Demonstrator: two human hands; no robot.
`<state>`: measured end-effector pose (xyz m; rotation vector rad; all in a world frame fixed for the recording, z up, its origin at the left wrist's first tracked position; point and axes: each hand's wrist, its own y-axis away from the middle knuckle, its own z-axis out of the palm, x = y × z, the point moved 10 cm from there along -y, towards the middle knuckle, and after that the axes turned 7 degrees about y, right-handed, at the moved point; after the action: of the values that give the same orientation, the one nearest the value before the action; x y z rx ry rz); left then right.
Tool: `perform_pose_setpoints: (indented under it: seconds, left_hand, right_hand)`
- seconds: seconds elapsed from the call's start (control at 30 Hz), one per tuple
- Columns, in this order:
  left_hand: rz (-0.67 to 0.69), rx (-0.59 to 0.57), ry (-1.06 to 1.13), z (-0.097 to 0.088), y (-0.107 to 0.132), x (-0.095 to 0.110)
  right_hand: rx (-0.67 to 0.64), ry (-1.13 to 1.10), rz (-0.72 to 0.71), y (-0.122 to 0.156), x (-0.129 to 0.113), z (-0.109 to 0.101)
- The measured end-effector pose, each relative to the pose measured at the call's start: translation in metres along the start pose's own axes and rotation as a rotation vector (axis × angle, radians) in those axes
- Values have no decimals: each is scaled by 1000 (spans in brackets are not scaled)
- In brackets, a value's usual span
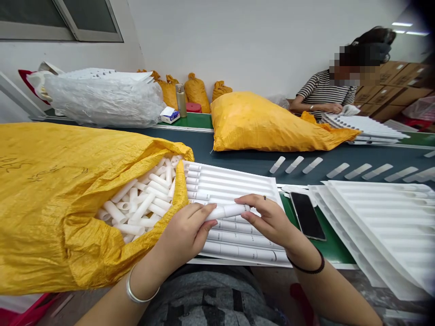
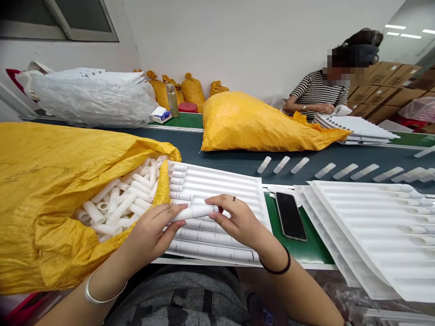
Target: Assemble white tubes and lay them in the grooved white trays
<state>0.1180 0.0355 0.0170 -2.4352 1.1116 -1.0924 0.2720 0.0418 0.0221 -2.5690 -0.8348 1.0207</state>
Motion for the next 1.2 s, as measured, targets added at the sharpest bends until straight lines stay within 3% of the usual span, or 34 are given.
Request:
perform_pose_setpoints:
  seconds: [0.17,0.37,0.63,0.83,1.0,1.03,1.1,1.13,1.2]
  left_hand:
    - [128,73,-168,-6,0,12]
    - [214,66,-293,0,0,17]
    - [298,-3,-300,5,1,26]
    - [249,13,-213,8,1,24]
    - [236,-134,-195,30,11,11]
    - [187,-143,-212,28,12,0]
    - [3,-102,-311,12,14,-34]
    - [-119,-65,-394,-1,17,-56]
    - [-378,-19,-600,-33,30,-102]
  right_hand:
    - [30,-64,126,4,14,5]
    - [11,-214,296,8,27,15]
    - [-23,-152,284,10,11,16]
    - [-24,-133,284,14,5,25]
    - [-178,149,76,12,0,44]
    - [-183,247,83,8,12,42]
    - [-135,416,253,-2,59,23]
    - [-79,476,414,-6,93,5]
    - [5,539,603,-15,151,-27]
